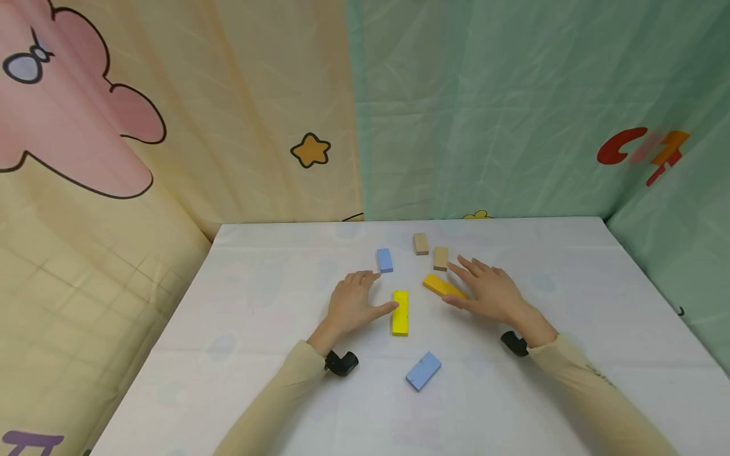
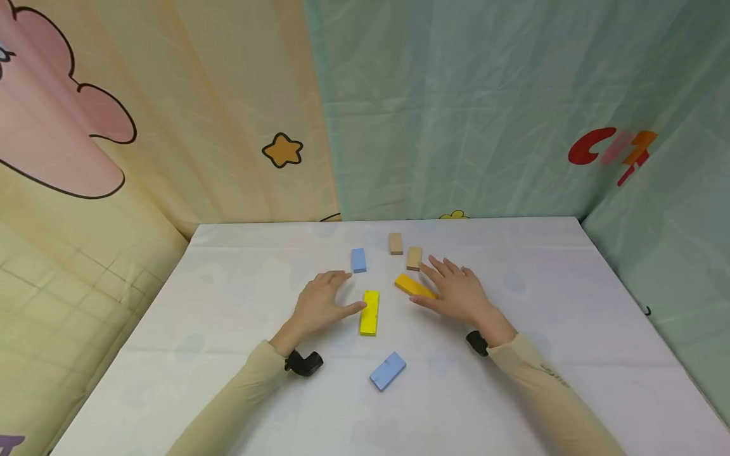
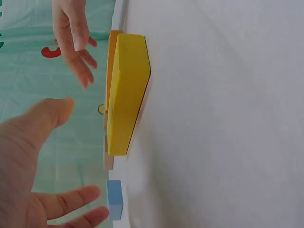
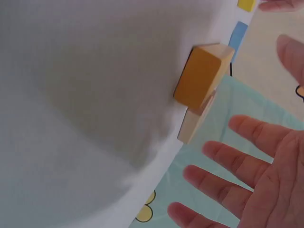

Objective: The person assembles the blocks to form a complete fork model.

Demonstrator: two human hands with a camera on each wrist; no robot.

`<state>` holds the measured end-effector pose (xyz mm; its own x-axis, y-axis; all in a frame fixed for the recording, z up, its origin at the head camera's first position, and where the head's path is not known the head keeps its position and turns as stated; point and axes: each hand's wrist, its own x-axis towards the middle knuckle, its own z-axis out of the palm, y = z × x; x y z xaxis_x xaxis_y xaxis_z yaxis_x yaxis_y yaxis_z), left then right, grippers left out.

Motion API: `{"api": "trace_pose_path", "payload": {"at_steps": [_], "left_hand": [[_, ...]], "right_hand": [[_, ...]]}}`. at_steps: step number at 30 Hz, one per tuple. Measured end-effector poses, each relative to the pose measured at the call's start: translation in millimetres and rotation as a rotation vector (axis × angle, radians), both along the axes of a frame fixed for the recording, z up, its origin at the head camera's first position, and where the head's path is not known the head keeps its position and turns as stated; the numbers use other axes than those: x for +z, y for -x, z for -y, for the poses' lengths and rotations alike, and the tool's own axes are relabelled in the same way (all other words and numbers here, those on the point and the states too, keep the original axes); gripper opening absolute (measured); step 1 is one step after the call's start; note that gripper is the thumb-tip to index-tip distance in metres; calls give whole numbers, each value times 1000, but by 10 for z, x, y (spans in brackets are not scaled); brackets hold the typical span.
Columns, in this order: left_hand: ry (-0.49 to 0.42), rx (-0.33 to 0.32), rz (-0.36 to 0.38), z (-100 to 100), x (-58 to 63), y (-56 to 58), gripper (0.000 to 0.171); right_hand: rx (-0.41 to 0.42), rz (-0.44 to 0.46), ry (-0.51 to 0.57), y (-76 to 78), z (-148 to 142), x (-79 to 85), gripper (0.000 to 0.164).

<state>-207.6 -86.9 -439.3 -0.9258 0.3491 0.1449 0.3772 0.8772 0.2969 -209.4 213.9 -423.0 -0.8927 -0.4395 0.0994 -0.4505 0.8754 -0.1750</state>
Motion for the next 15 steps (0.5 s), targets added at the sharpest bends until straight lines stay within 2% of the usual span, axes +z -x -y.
{"api": "trace_pose_path", "payload": {"at_steps": [7, 11, 15], "left_hand": [[2, 39, 28, -177, -72, -56, 65], [10, 67, 31, -270, -101, -79, 66], [36, 93, 24, -360, -115, -101, 72]], "right_hand": [[-29, -26, 32, -4, 104, -64, 62], [-38, -41, 58, 1, 127, -89, 48], [-45, -11, 82, 14, 137, -106, 38]]}}
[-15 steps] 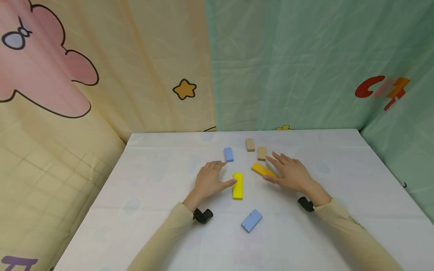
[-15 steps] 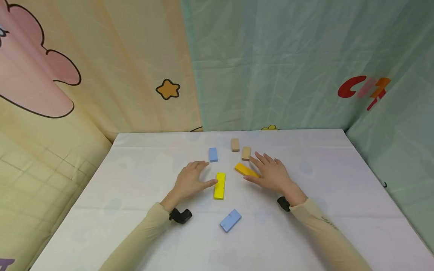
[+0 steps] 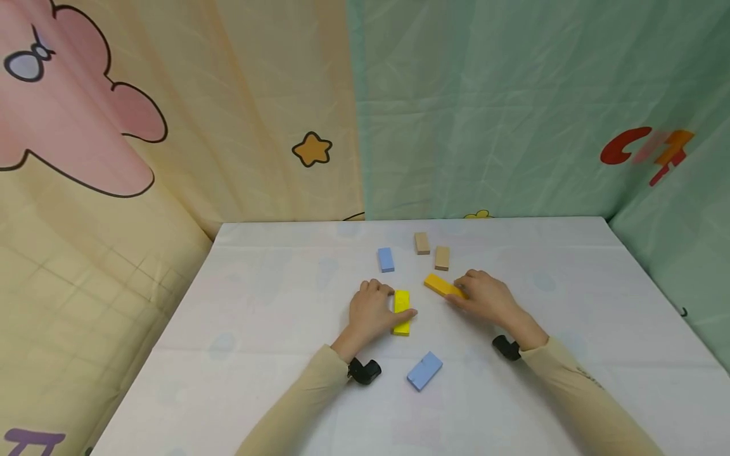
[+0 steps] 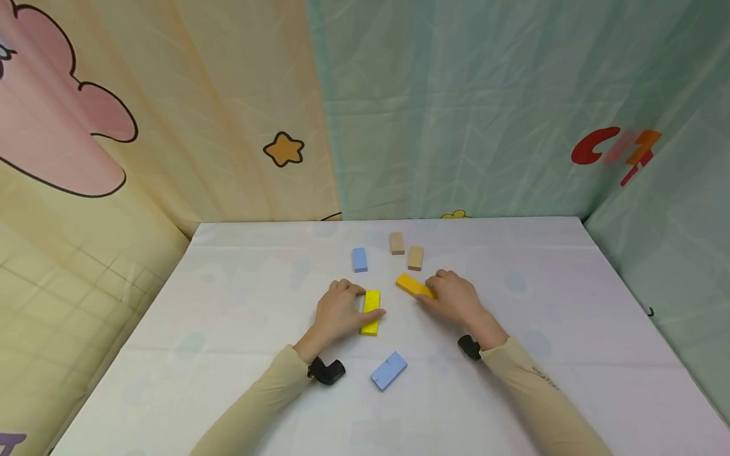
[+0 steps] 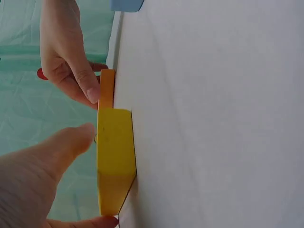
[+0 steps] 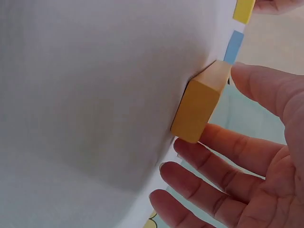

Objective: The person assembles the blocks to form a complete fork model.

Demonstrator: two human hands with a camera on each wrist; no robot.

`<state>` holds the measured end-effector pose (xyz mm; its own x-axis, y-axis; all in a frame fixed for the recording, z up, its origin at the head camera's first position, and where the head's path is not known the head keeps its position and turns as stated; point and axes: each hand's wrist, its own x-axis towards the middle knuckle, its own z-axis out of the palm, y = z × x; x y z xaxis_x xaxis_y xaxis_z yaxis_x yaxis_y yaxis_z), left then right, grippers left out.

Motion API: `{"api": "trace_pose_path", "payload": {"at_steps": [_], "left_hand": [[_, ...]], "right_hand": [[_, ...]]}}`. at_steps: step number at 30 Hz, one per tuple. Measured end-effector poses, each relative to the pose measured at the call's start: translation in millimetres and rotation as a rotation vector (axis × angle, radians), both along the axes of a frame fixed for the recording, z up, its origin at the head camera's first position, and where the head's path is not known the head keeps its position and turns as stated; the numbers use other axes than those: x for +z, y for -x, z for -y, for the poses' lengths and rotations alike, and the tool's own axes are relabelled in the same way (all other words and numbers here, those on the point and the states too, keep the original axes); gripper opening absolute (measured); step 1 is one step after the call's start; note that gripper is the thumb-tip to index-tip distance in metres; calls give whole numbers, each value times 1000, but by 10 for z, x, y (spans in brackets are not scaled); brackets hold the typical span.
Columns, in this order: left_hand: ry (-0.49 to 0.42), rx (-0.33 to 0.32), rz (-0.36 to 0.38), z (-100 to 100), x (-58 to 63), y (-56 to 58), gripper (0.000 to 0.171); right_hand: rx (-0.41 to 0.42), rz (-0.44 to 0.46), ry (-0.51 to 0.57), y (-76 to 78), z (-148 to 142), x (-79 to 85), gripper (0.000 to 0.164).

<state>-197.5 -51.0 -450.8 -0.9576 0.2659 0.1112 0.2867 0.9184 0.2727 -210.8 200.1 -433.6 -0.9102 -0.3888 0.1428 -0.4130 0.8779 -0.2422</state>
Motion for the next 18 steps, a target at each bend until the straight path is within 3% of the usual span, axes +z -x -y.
{"api": "trace_pose_path", "payload": {"at_steps": [8, 18], "left_hand": [[42, 28, -35, -99, 23, -57, 71], [-113, 19, -21, -88, 19, -106, 52]], "right_hand": [[-10, 58, 25, -6, 26, -14, 35], [-3, 57, 52, -60, 48, 19, 34]]}}
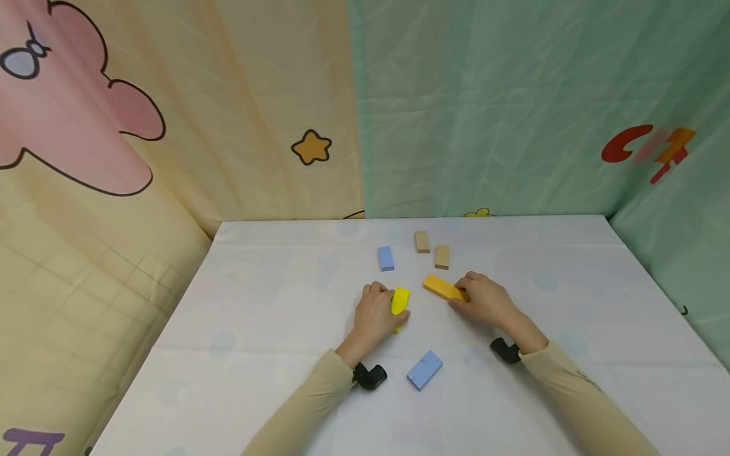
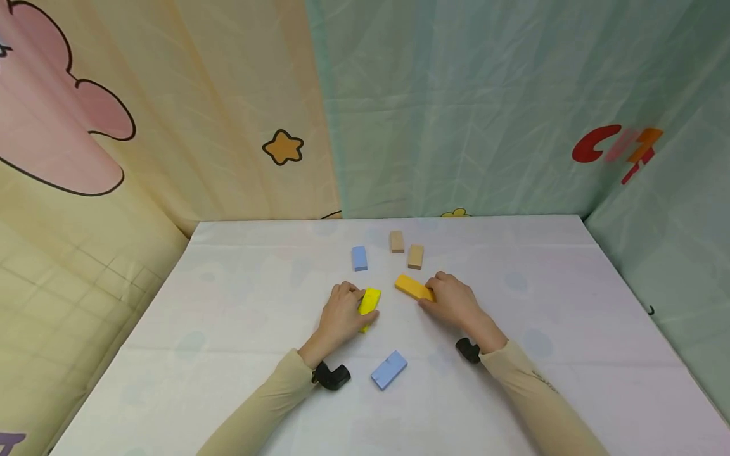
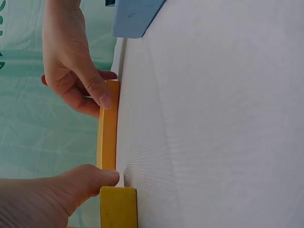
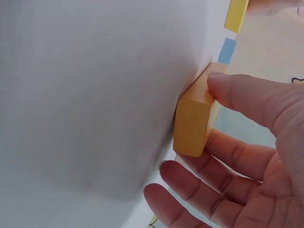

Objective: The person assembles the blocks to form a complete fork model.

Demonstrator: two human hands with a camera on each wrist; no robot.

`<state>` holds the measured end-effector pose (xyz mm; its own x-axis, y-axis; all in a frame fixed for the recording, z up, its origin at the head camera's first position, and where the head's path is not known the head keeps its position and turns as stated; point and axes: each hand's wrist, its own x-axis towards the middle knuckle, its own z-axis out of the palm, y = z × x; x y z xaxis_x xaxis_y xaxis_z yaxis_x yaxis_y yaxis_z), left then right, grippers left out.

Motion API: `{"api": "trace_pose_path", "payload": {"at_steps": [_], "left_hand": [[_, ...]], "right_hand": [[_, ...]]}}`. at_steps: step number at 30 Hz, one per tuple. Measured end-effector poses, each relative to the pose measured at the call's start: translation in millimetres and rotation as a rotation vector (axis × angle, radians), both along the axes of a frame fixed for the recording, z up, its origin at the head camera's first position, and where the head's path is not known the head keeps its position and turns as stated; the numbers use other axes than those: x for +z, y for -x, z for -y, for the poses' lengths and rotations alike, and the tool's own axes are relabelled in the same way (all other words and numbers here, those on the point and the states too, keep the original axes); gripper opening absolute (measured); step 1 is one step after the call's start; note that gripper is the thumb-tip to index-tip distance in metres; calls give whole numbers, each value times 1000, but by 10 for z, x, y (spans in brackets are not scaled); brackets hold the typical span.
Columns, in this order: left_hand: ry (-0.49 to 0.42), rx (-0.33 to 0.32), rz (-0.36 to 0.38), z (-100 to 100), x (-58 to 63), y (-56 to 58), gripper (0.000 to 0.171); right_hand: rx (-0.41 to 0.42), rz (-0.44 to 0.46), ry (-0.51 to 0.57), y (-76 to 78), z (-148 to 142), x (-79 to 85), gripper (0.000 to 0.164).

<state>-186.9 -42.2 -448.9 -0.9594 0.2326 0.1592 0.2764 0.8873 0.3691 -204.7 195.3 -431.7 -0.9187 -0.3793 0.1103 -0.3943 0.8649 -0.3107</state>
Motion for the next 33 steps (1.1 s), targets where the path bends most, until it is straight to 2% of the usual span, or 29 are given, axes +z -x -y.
{"api": "trace_pose_path", "payload": {"at_steps": [5, 10, 20, 28, 33], "left_hand": [[-112, 5, -2, 17, -9, 11, 44], [-176, 13, -6, 32, -14, 18, 37], [-160, -8, -28, 19, -20, 11, 38], [-240, -31, 69, 68, -3, 25, 53], [-273, -30, 108, 113, 2, 63, 40]], "right_hand": [[-6, 19, 60, -20, -12, 1, 31], [-11, 66, 112, -27, -15, 2, 28], [10, 49, 168, -112, -54, -8, 22], [-16, 21, 185, -183, -113, -21, 22], [-22, -2, 212, -245, -125, 6, 23]]}}
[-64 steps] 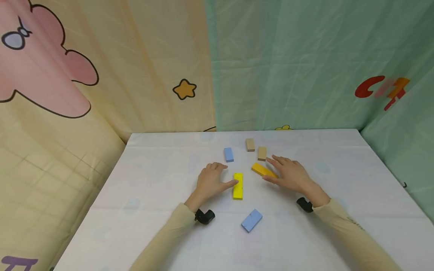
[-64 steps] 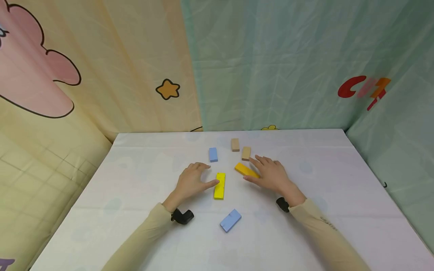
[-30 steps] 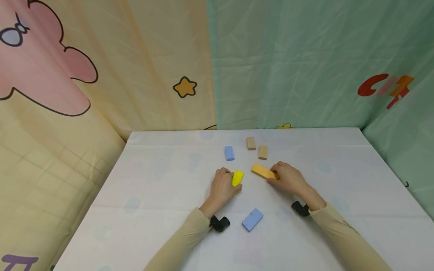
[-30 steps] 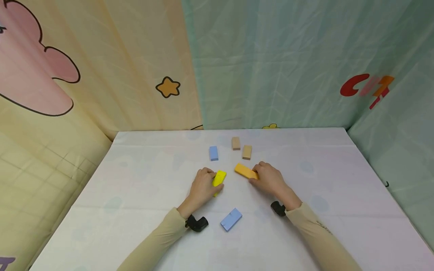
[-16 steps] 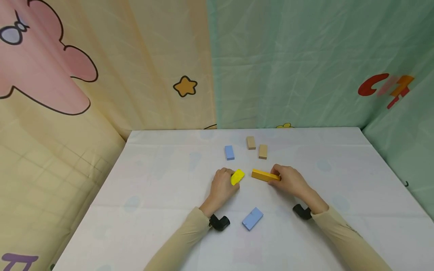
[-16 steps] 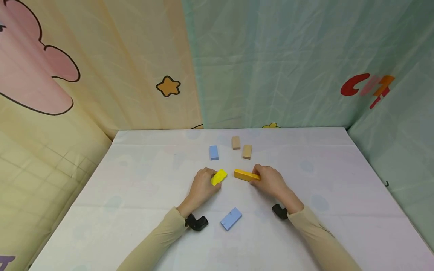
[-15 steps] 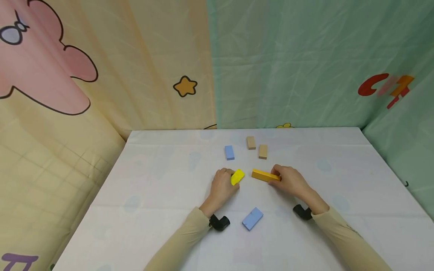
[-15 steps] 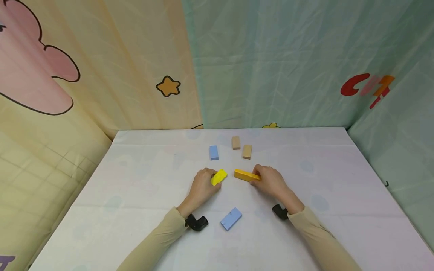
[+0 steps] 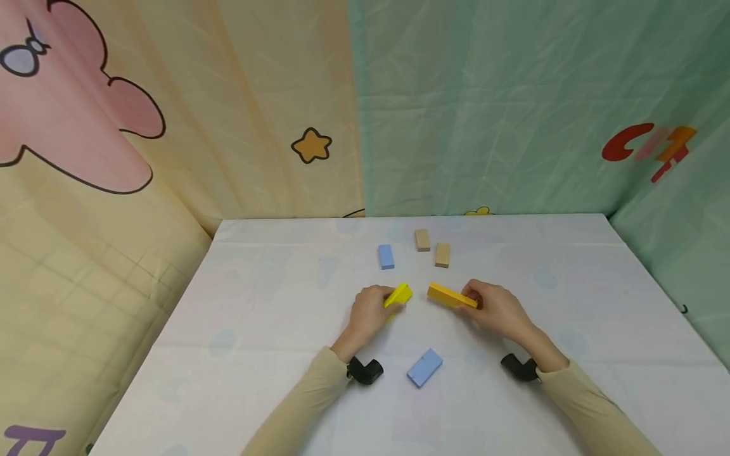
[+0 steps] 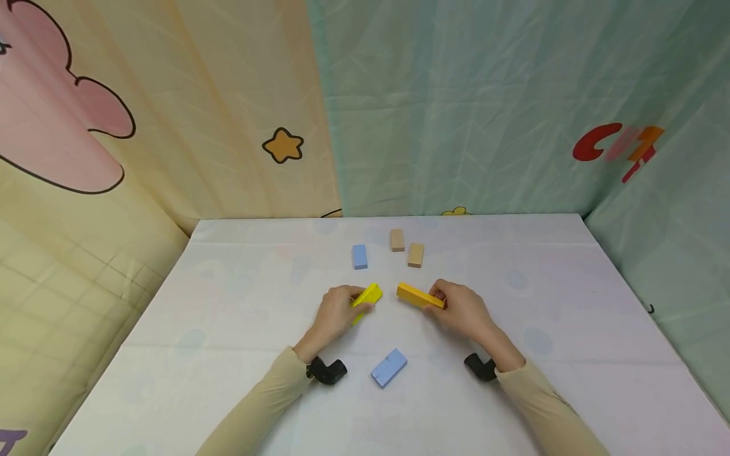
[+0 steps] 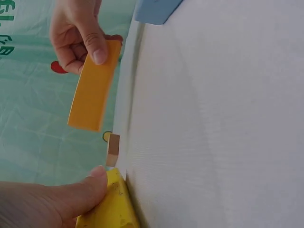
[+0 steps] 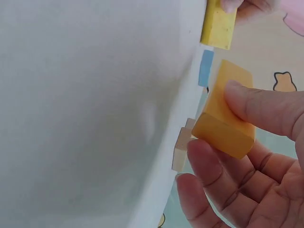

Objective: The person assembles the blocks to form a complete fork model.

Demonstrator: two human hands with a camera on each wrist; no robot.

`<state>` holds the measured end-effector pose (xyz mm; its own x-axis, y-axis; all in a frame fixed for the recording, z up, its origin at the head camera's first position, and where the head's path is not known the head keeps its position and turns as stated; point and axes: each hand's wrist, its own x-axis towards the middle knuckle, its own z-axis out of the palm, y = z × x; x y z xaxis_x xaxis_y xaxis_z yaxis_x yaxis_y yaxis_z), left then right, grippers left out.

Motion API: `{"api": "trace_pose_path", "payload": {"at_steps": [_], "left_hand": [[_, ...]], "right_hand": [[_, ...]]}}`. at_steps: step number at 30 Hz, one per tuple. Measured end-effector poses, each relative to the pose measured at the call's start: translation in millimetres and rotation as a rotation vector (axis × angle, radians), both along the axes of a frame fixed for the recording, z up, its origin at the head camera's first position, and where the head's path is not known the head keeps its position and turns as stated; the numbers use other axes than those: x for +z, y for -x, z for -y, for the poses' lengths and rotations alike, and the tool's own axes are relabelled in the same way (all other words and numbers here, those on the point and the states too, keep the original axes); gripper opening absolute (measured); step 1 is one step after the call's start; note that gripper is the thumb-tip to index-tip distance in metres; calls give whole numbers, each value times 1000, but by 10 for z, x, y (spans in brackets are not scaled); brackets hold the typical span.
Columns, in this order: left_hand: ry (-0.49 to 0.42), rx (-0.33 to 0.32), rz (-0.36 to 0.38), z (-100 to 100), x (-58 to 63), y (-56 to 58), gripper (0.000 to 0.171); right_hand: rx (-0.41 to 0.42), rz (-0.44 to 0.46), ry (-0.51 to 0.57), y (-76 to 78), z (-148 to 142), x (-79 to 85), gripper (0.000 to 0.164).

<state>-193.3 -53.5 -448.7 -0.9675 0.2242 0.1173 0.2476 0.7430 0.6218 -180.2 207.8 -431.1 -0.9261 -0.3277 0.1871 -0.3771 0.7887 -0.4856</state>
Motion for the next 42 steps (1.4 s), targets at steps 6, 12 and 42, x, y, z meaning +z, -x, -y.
{"api": "trace_pose_path", "payload": {"at_steps": [6, 12, 42], "left_hand": [[-109, 19, 91, 39, 47, 25, 31], [-324, 51, 286, 0, 93, 60, 30], [-477, 6, 412, -255, -94, 142, 41]], "right_hand": [[-18, -25, 44, -64, -24, 22, 23], [-33, -18, 73, -95, -49, 26, 22], [-46, -29, 130, -90, -60, 39, 22]]}}
